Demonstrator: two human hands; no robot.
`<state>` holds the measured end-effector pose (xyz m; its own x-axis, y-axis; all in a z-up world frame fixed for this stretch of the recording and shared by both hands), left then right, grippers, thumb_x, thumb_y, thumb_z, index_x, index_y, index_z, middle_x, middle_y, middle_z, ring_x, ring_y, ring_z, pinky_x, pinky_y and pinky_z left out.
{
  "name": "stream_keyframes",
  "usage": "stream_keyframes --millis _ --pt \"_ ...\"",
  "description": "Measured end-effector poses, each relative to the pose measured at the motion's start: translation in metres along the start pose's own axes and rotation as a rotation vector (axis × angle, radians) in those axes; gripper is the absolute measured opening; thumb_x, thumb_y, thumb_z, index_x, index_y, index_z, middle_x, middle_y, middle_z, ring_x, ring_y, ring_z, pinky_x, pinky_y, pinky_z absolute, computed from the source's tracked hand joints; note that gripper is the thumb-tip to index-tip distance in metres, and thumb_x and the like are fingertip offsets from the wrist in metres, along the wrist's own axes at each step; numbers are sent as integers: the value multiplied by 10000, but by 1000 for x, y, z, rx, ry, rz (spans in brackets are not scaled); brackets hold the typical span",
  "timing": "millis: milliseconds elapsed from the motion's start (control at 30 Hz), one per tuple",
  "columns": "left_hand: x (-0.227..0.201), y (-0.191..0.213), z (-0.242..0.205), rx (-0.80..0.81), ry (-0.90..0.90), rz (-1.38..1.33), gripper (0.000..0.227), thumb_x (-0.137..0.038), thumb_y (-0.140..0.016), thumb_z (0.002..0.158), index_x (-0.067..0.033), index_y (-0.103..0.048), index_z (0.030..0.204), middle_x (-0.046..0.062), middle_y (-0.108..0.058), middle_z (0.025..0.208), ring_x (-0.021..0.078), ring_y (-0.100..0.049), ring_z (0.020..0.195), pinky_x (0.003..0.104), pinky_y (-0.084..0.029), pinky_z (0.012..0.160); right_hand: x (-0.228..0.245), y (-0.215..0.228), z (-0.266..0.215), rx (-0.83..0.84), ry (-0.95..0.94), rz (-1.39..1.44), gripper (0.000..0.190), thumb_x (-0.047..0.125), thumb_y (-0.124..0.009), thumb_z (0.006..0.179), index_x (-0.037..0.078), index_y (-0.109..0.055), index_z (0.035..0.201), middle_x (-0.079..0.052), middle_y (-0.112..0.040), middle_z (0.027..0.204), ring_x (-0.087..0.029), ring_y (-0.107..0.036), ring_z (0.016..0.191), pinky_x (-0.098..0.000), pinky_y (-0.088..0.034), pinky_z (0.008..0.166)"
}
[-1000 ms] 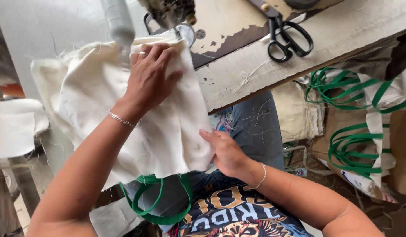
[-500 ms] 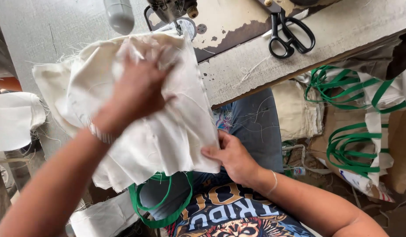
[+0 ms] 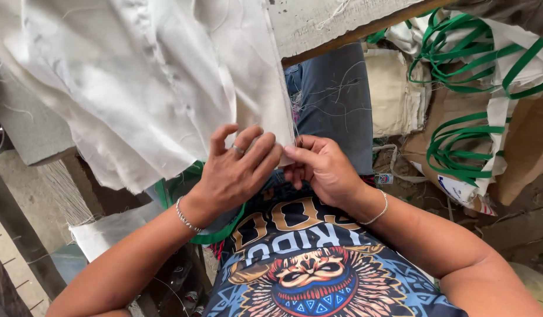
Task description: Assembling a tote bag body by sewing fabric panels together and trimming the edges with scissors.
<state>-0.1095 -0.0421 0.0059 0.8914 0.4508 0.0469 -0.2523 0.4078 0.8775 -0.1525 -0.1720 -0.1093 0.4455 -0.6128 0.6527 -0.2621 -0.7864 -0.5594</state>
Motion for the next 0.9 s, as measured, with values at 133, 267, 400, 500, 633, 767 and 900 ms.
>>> stream_keyframes --millis 133,267,400,500,633,767,900 --pt "1 17 6 -155 11 -65 124 -78 -580 1029 -114 -643 929 55 -541 913 241 -578 885 468 -399 956 33 -3 -11 -53 208 -206 288 195 -588 1014 -21 -669 841 -212 -698 697 -259 -712 554 -328 -565 404" --pt "3 18 5 -204 8 -119 171 -68 -573 1037 -99 -657 892 55 -544 852 246 -574 874 477 -398 922 76 -19 -36 -123 1146 -1040 278 70 -738 957 -75 -646 1174 -216 -636 1000 -332 -659 783 -375 -568 581" --pt "-4 23 10 -235 22 -146 220 -39 -548 1037 -81 -623 835 70 -530 828 273 -567 870 468 -412 909 78 -33 -40 -60 1497 -1361 257 114 -706 966 55 -733 1215 -182 -571 1147 -393 -573 991 -487 -573 793" --pt "-7 20 10 -217 -14 -151 202 -44 -560 1008 -87 -627 823 71 -523 822 289 -559 850 479 -422 897 82 -42 -43 7 1633 -1422 129 103 -692 972 104 -809 1027 -120 -627 1076 -323 -542 973 -456 -535 780" --pt "21 22 29 -106 -16 -315 87 -183 -691 902 -108 -647 915 67 -616 945 316 -576 1038 548 -339 1035 97 -56 -42 164 1660 -1431 125 117 -678 981 100 -765 894 -100 -725 1014 -316 -630 1000 -485 -522 856" --pt "117 -5 56 113 123 -237 534 -584 -736 981 -186 -699 1334 54 -662 1411 362 -469 1428 596 -103 1184 113 -71 -46 497 1479 -1501 206 23 -507 1041 -45 -688 969 -169 -715 1044 -351 -698 996 -564 -432 1047" --pt "165 -32 58 385 245 -136 736 -688 -480 989 -216 -507 1553 81 -455 1607 419 -207 1520 838 -12 1056 117 -70 -47 522 1471 -1495 187 3 -547 1017 -54 -715 958 -186 -738 1001 -350 -722 975 -583 -415 1086"
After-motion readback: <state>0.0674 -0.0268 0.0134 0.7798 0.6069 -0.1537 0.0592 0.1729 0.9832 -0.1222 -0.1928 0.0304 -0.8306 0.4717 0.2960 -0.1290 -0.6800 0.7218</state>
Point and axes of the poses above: each hand's wrist, its own z-axis towards the middle knuckle, its own y-axis out of the back of the hand, x = y × z, the point moved 6 cm from there along z, towards the middle knuckle
